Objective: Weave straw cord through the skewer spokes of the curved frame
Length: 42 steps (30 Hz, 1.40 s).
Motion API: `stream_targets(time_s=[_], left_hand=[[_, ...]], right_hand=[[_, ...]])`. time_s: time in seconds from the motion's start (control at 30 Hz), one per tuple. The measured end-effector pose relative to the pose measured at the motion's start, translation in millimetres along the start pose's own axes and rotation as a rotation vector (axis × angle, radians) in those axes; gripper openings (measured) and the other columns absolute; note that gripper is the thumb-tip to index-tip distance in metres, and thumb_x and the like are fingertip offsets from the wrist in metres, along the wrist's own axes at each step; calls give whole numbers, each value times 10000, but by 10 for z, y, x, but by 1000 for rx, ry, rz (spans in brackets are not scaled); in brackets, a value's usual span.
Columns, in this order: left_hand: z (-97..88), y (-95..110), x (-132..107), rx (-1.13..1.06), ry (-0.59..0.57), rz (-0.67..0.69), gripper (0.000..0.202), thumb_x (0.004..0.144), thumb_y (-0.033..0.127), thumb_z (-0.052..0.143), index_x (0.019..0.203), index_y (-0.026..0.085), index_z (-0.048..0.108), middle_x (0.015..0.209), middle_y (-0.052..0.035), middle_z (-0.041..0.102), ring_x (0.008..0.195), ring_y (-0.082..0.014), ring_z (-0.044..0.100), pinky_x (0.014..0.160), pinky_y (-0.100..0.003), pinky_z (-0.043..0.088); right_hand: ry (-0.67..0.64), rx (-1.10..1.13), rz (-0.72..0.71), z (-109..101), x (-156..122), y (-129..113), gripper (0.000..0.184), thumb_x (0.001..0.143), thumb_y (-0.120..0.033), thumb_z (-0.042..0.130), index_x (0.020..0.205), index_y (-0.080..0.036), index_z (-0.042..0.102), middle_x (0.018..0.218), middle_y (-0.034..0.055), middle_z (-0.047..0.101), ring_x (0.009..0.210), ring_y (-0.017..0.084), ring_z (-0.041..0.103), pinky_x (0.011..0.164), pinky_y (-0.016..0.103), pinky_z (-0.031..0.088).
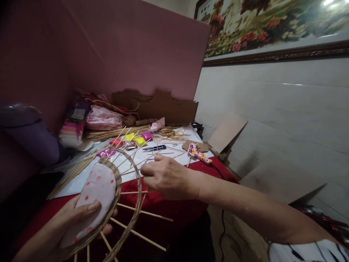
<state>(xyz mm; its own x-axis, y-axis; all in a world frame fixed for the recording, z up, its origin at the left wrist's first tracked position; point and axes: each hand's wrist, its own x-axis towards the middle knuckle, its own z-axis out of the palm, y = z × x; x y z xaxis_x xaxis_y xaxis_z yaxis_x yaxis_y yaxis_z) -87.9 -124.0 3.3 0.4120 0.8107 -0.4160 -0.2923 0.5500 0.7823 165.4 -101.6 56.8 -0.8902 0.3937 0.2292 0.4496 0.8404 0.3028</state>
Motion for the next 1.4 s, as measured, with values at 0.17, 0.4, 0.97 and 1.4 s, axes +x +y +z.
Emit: stream_targets(time_s=[0.17,0.4,0.97,1.4], left_hand=[[19,-15,12,89,30,21,276,624,242,745,830,101,626,643,-83,675,542,-204,652,540,-287,562],[51,6,3,53,42,10,257,614,218,744,817,101,638,676,-95,688,525,-197,646,573,-321,570],[59,8,-9,135,98,16,372,576,288,771,853,125,583,708,-97,700,549,-252,669,455,-275,532],[30,-55,-6,73,-37,17,270,614,245,747,815,102,634,717,-139,702,534,-248,662,451,-291,525]], right_hand=[[62,-30,37,79,30,-95,267,897,-115,379,678,-151,526,789,33,551,615,120,366,610,293,289],[100,-13,54,117,43,-119,265,905,-128,394,680,-146,534,768,32,553,633,120,390,620,284,302],[308,-146,-4,116,-42,-152,133,884,-153,486,810,-140,596,960,42,639,839,167,524,682,306,373],[196,-174,150,92,-56,-65,259,915,-120,380,756,-136,583,723,49,580,715,173,465,650,311,297]])
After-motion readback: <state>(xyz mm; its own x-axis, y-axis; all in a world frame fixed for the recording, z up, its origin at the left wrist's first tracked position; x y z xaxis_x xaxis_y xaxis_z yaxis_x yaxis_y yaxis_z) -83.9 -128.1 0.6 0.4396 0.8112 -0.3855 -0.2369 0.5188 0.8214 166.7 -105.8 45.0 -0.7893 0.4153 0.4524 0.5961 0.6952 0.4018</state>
